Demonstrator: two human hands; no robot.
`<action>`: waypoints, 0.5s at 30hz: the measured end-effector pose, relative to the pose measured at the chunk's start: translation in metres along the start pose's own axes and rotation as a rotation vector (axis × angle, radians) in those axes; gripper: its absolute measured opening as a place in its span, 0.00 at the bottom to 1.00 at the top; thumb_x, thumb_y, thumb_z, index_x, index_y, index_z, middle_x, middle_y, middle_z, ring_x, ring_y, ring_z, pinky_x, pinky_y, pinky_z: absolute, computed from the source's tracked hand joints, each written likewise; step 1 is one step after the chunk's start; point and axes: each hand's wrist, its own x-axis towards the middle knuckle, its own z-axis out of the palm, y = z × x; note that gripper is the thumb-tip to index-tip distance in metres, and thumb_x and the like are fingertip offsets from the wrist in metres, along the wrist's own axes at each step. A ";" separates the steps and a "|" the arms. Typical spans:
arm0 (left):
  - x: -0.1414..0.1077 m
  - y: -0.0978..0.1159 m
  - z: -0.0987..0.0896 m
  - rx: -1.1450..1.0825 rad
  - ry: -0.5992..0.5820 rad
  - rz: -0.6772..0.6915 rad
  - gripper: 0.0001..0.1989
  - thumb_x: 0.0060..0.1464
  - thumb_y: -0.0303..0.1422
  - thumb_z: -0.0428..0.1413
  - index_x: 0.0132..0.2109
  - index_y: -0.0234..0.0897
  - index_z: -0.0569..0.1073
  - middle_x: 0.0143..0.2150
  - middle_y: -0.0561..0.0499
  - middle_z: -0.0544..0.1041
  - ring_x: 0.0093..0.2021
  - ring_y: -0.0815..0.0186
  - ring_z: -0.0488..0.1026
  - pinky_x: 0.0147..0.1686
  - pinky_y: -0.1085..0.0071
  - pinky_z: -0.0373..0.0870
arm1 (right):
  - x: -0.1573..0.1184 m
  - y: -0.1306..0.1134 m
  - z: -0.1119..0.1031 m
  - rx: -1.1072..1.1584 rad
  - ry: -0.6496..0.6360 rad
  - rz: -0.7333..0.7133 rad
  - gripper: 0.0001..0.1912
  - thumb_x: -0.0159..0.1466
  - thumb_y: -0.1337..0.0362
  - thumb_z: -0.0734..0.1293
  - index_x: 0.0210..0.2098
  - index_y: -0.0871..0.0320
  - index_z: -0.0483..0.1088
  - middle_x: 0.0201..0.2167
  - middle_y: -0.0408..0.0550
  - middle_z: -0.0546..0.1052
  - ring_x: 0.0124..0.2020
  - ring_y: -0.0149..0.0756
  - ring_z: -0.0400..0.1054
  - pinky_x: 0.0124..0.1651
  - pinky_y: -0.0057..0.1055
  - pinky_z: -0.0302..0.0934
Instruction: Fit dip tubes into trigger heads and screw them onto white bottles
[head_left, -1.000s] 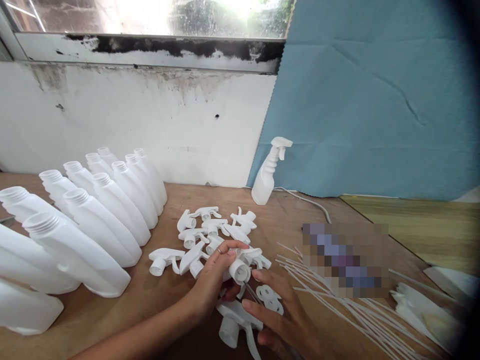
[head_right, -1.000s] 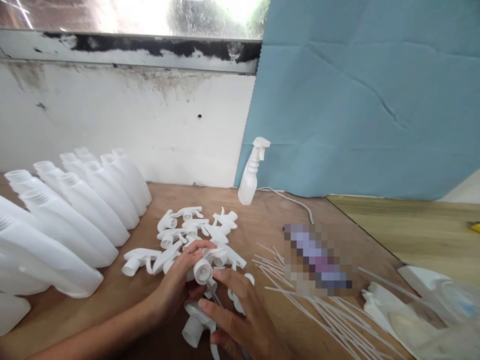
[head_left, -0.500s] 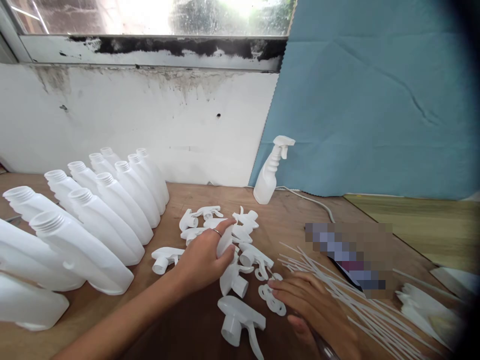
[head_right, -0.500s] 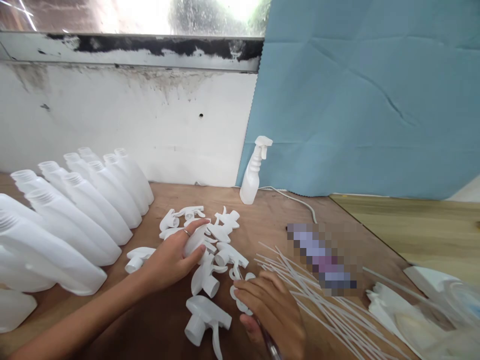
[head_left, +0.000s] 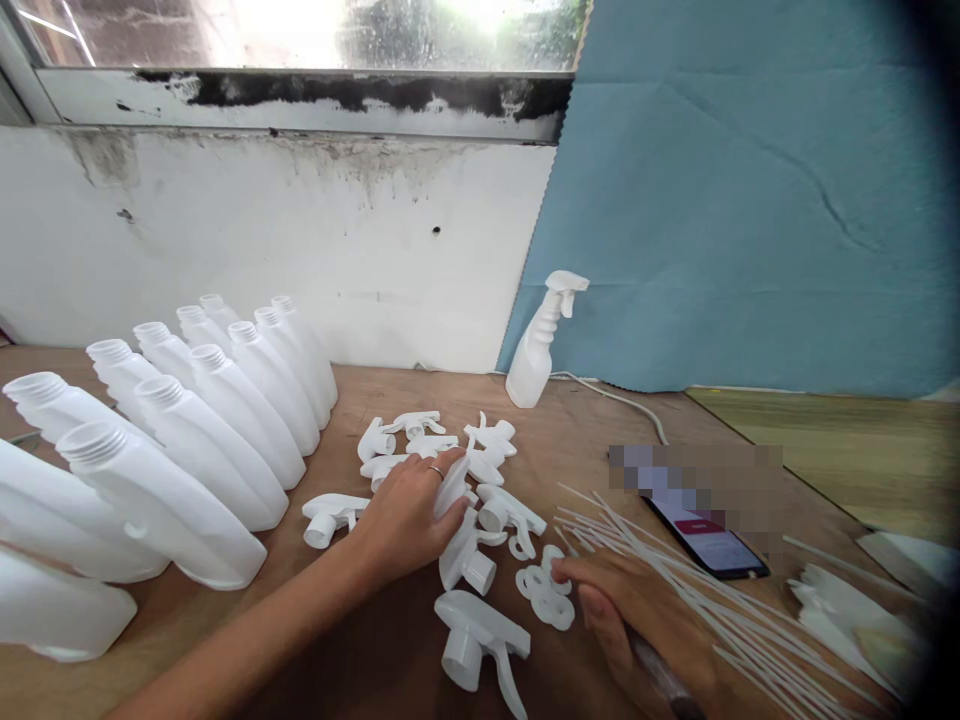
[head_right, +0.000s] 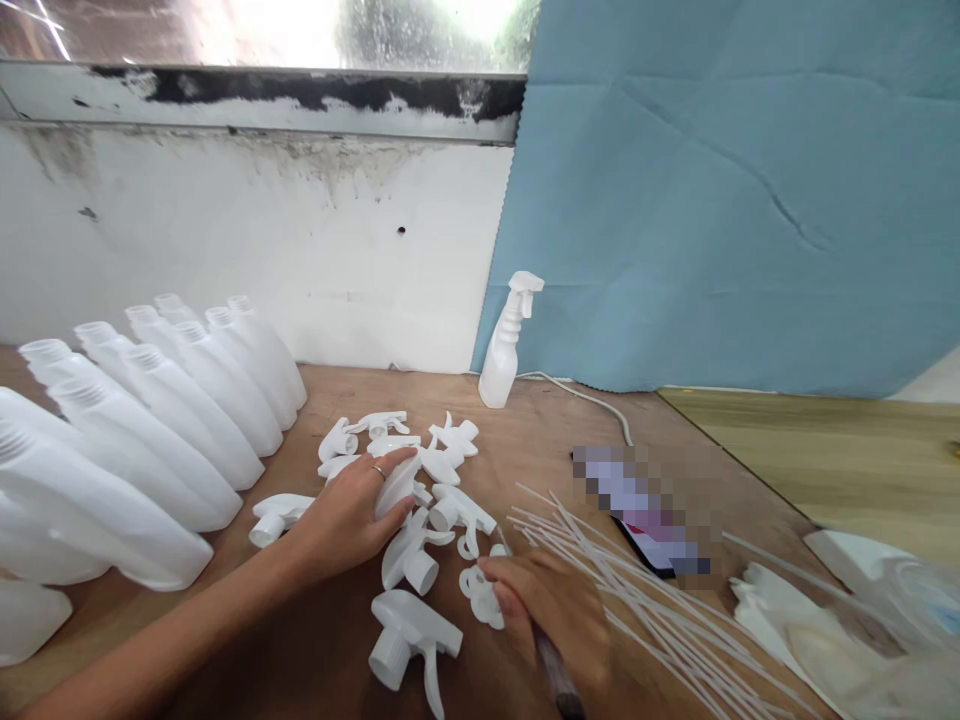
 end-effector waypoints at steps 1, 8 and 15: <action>0.000 -0.002 0.001 0.014 0.008 0.012 0.26 0.62 0.37 0.51 0.65 0.35 0.61 0.48 0.39 0.74 0.49 0.48 0.70 0.50 0.54 0.66 | 0.001 0.007 0.002 -0.018 0.019 -0.005 0.19 0.66 0.72 0.60 0.50 0.43 0.70 0.30 0.42 0.79 0.27 0.46 0.75 0.26 0.41 0.71; 0.002 -0.011 0.009 0.090 0.109 0.092 0.25 0.62 0.36 0.52 0.64 0.34 0.62 0.52 0.40 0.70 0.52 0.50 0.67 0.53 0.53 0.65 | 0.070 0.116 0.008 -0.265 0.087 0.308 0.13 0.66 0.54 0.61 0.37 0.55 0.71 0.29 0.48 0.71 0.31 0.44 0.67 0.38 0.40 0.63; 0.002 -0.006 0.001 0.042 0.250 0.130 0.18 0.63 0.32 0.51 0.58 0.33 0.66 0.54 0.39 0.67 0.55 0.51 0.65 0.55 0.53 0.64 | 0.141 0.198 0.047 -0.321 0.150 0.703 0.46 0.49 0.44 0.75 0.56 0.68 0.63 0.52 0.68 0.67 0.50 0.56 0.66 0.49 0.44 0.61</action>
